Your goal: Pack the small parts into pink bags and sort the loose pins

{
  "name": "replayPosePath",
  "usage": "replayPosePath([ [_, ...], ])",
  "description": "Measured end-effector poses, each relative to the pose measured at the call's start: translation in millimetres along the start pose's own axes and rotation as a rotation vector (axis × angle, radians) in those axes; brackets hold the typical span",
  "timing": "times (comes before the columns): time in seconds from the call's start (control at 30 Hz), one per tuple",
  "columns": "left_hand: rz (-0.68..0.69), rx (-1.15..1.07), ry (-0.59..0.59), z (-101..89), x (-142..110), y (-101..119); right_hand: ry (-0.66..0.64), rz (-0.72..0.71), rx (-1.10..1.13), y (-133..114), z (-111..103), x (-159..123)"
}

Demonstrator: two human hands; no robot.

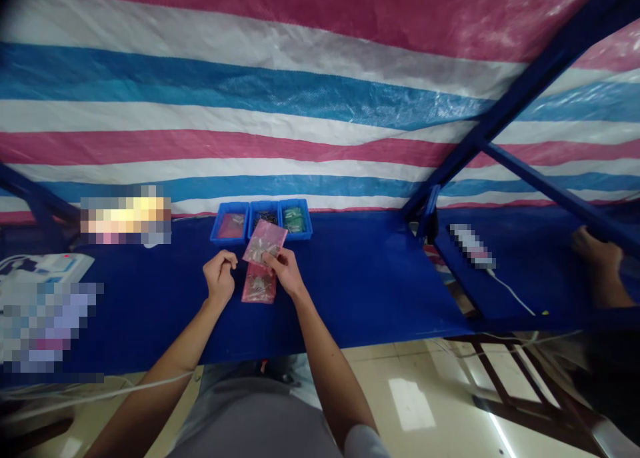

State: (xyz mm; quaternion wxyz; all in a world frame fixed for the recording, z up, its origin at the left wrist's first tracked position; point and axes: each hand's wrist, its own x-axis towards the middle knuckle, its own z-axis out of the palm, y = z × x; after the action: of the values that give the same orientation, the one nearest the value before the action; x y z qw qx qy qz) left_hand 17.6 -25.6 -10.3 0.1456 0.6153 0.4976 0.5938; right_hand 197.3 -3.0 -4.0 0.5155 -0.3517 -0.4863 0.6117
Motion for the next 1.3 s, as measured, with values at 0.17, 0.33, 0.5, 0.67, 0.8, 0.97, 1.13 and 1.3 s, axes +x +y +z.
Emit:
replayPosePath([
  [0.17, 0.045, -0.040, -0.020, 1.8, 2, 7, -0.086, -0.006, -0.082, -6, 3, -3],
  [0.33, -0.003, -0.013, -0.121, 4.5, -1, -1, -0.150, -0.048, -0.170, -2, 6, -5],
  [0.5, -0.117, -0.067, -0.107, 8.0, -2, -5, -0.137, -0.085, -0.235, -2, 9, -6],
  [0.67, -0.096, -0.001, 0.019, 9.0, -2, -5, 0.147, -0.251, -0.179, -11, 5, -3],
  [0.8, -0.121, -0.029, 0.013, 8.8, -2, -2, 0.320, -0.261, -0.232, -7, -4, -2],
  [0.97, -0.170, -0.049, -0.024, 7.1, 0, 5, 0.355, -0.245, -0.240, 4, -2, -4],
  [1.13, -0.201, -0.051, -0.035, 6.8, 2, 1, 0.406, -0.256, -0.146, 2, 3, -3],
  [1.3, -0.186, -0.085, -0.027, 8.4, 0, -3, 0.285, -0.216, -0.172, -10, 6, -4],
])
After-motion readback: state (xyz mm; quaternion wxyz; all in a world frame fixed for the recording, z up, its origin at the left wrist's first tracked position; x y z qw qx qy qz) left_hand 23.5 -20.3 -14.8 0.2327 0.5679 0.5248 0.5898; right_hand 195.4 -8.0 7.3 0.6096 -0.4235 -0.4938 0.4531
